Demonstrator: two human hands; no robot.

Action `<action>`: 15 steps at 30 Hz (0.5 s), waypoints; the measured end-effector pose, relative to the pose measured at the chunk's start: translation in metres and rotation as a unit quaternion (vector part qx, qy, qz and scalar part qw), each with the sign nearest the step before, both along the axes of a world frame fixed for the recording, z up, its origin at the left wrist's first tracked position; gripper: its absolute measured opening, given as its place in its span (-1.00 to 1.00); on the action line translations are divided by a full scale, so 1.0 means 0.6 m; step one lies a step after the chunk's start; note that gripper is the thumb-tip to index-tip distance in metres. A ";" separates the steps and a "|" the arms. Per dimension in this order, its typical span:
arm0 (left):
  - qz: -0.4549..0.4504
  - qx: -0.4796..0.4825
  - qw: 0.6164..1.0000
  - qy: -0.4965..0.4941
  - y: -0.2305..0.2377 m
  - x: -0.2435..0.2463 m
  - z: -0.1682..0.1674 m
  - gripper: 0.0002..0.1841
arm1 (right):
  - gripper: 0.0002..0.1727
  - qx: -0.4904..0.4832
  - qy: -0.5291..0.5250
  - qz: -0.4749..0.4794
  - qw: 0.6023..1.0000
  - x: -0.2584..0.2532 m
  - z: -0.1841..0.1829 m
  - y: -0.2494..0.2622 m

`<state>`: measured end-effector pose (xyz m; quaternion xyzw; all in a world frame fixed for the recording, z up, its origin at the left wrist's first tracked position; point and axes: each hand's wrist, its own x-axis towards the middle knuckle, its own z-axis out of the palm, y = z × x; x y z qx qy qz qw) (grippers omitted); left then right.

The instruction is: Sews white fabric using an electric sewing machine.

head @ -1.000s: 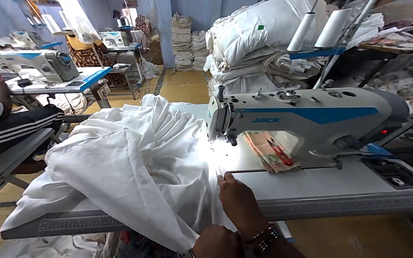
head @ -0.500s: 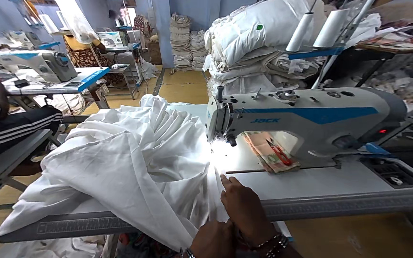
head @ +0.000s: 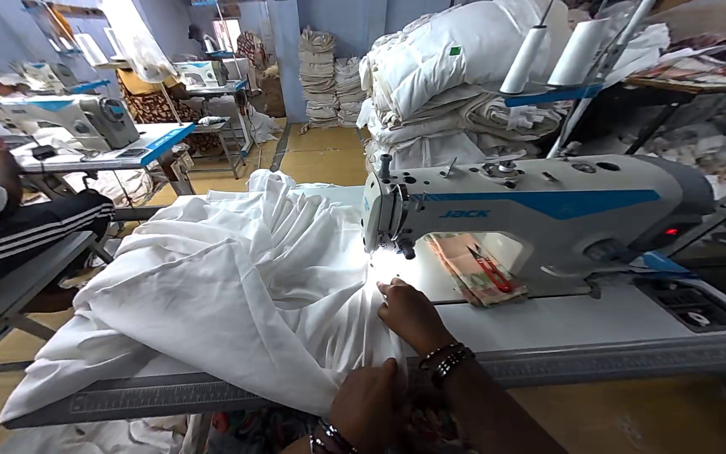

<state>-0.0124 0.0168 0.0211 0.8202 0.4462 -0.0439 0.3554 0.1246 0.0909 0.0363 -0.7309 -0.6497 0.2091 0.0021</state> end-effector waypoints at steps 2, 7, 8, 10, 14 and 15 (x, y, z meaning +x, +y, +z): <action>-0.062 0.002 0.994 0.087 -0.014 -0.013 0.022 -0.56 | -0.50 0.007 0.002 -0.004 1.000 0.000 -0.005 -0.006; -0.182 -0.029 0.970 0.160 -0.025 -0.044 0.022 -0.70 | -0.43 0.009 0.041 -0.032 0.999 -0.008 -0.006 -0.036; -0.215 0.013 0.968 0.124 -0.027 -0.048 0.017 -0.73 | -0.42 0.012 0.044 -0.039 0.998 -0.012 -0.007 -0.044; -0.248 0.197 0.948 -0.036 -0.036 -0.051 -0.018 -0.77 | -0.42 0.016 0.042 -0.049 0.998 -0.018 -0.008 -0.059; -0.160 0.194 0.944 -0.212 -0.049 -0.013 -0.034 -0.66 | -0.42 0.012 0.007 -0.040 0.999 -0.012 0.009 -0.082; -0.134 0.167 0.954 -0.212 -0.058 -0.008 -0.038 -0.65 | -0.42 0.005 0.004 -0.030 1.000 -0.009 0.014 -0.085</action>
